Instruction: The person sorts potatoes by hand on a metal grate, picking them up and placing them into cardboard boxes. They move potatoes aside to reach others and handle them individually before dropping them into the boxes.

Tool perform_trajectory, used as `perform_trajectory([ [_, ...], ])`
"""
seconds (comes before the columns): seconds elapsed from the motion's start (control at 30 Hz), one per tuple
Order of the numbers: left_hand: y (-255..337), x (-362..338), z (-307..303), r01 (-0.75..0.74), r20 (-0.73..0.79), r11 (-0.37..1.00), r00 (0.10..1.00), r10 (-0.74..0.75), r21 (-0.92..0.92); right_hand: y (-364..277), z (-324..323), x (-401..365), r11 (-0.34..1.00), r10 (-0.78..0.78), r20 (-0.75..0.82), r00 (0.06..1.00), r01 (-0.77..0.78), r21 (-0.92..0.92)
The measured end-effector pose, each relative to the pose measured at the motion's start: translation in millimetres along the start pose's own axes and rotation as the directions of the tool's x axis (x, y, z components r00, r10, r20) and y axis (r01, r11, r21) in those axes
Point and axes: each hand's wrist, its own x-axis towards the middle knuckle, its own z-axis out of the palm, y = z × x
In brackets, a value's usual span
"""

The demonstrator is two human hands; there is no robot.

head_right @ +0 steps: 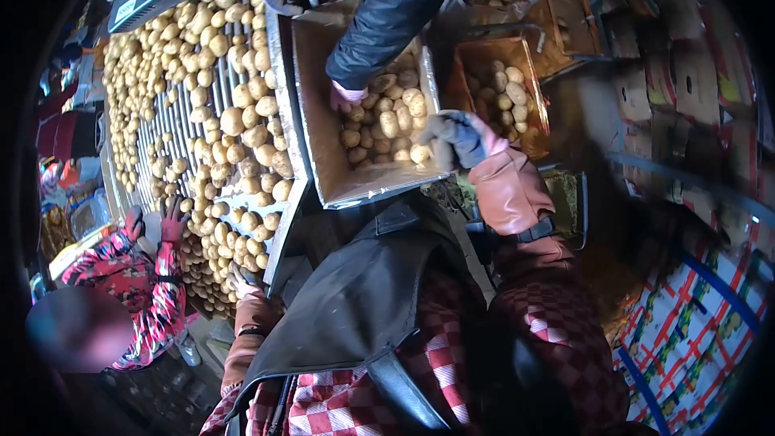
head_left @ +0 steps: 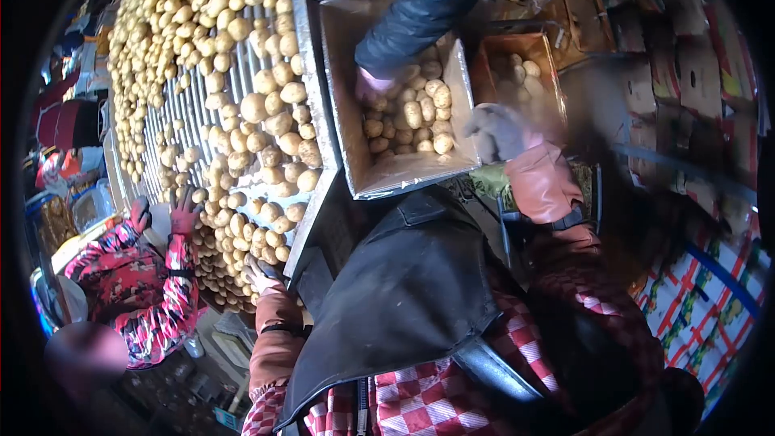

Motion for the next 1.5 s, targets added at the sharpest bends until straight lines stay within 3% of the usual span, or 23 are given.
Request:
perform_trajectory([
  [0.13, 0.8, -6.9, 11.1, -0.022, -0.085, 0.999, 0.996, 0.019, -0.029, -5.9, 50.6, 61.5, 0.987, 0.161, 0.024, 0.987, -0.161, -0.014],
  [0.17, 8.4, -12.2, 2.5, -0.209, -0.109, 0.954, 0.966, 0.236, 0.215, -2.2, 52.2, 72.8, 0.981, 0.195, 0.068, 0.978, -0.194, -0.030],
  [0.2, 19.8, -21.1, 0.4, 0.002, -0.095, 0.994, 0.995, -0.012, -0.105, 7.3, 50.8, 83.9, 0.979, 0.204, 0.079, 0.976, -0.201, -0.045],
  [0.27, 41.0, -28.0, -13.4, 0.045, -0.091, 0.998, 0.995, -0.048, -0.042, 28.3, 45.6, 104.0, 0.911, 0.307, 0.204, 0.929, -0.349, 0.219],
  [0.4, 10.4, -19.6, 18.0, -0.090, -0.259, 0.992, 0.964, 0.065, -0.083, 29.4, 64.9, 100.5, 0.941, 0.335, 0.109, 0.936, -0.338, 0.012],
  [0.5, -9.8, -2.3, 40.3, -0.166, -0.378, 0.985, 0.916, 0.136, -0.046, 27.9, 73.6, 97.4, 0.944, 0.330, 0.099, 0.939, -0.331, -0.005],
  [0.6, -8.6, -5.1, 31.1, -0.136, -0.284, 0.987, 0.946, 0.154, 0.083, 32.7, 73.5, 93.2, 0.948, 0.309, 0.092, 0.947, -0.314, 0.047],
  [0.63, 5.3, -14.6, 11.7, -0.003, -0.081, 0.990, 0.997, 0.014, 0.142, 32.7, 72.1, 91.7, 0.951, 0.288, 0.101, 0.952, -0.297, 0.084],
  [0.67, -8.7, -10.8, 24.9, -0.024, -0.087, 0.999, 0.996, 0.027, 0.028, 33.6, 70.2, 91.2, 0.957, 0.273, 0.093, 0.958, -0.280, 0.076],
  [0.87, 37.9, -34.4, -11.9, 0.017, -0.085, 0.995, 0.996, -0.008, 0.101, 18.9, 67.0, 81.3, 0.966, 0.230, 0.038, 0.972, -0.233, 0.109],
  [0.97, 9.4, -17.8, 15.7, 0.042, -0.114, 0.992, 0.993, -0.029, 0.115, 7.1, 59.4, 77.8, 0.978, 0.198, -0.011, 0.980, -0.197, 0.073],
  [1.03, 28.8, -22.0, -1.9, 0.158, 0.032, 0.970, 0.985, -0.167, 0.186, -6.2, 45.5, 71.2, 0.993, 0.114, -0.036, 0.993, -0.115, -0.011],
  [1.07, 8.3, -12.2, 19.7, 0.066, -0.095, 0.986, 0.994, -0.052, 0.153, -25.6, 29.7, 70.2, 0.990, 0.137, -0.061, 0.989, -0.140, -0.031],
  [1.1, -9.5, -2.7, 37.1, 0.017, -0.149, 0.990, 0.989, 0.004, 0.140, -53.1, 27.3, 63.9, 0.941, 0.056, -0.243, 0.968, -0.133, -0.312],
  [1.13, -24.9, 6.1, 49.8, -0.033, -0.199, 0.991, 0.978, 0.060, 0.132, -31.6, -35.2, 82.1, 0.946, -0.104, -0.329, 0.939, 0.196, 0.260],
  [1.17, -33.4, 13.9, 55.1, 0.006, -0.114, 1.000, 0.993, -0.003, 0.027, -58.9, -122.8, 107.9, 0.972, 0.005, 0.225, 0.974, -0.058, 0.227],
  [1.2, 0.2, -9.8, 21.8, 0.028, -0.067, 0.989, 0.997, -0.038, -0.146, -47.0, -210.1, 128.5, 0.928, -0.198, -0.206, 0.958, 0.251, 0.275],
  [1.23, 14.4, -22.1, 8.7, -0.048, -0.139, 0.994, 0.990, 0.034, -0.098, -31.9, -258.0, 136.1, 0.823, -0.335, -0.599, 0.727, 0.536, 0.190],
  [1.33, -6.3, -4.8, 30.4, -0.195, -0.316, 0.980, 0.932, 0.175, -0.033, -97.7, -197.3, 96.6, 0.870, -0.246, -0.714, 0.656, 0.474, 0.137],
  [1.37, 5.1, -14.4, 18.5, -0.136, -0.271, 0.988, 0.956, 0.113, -0.068, -89.1, -200.9, 101.2, 0.869, -0.246, -0.717, 0.652, 0.476, 0.135],
  [1.43, 8.2, -14.8, 23.3, -0.062, -0.231, 0.958, 0.973, -0.005, -0.281, -62.0, -228.1, 121.4, 0.874, -0.144, -0.530, 0.836, 0.358, 0.328],
  [1.47, 13.1, -17.2, 23.2, -0.096, -0.271, 0.831, 0.960, -0.067, -0.547, -64.0, -211.3, 115.5, 0.877, -0.140, -0.527, 0.838, 0.352, 0.327],
  [1.5, 15.7, -19.4, 20.7, -0.057, -0.246, 0.886, 0.967, -0.066, -0.460, -59.2, -190.9, 106.2, 0.949, 0.001, -0.576, 0.817, 0.181, 0.258],
])
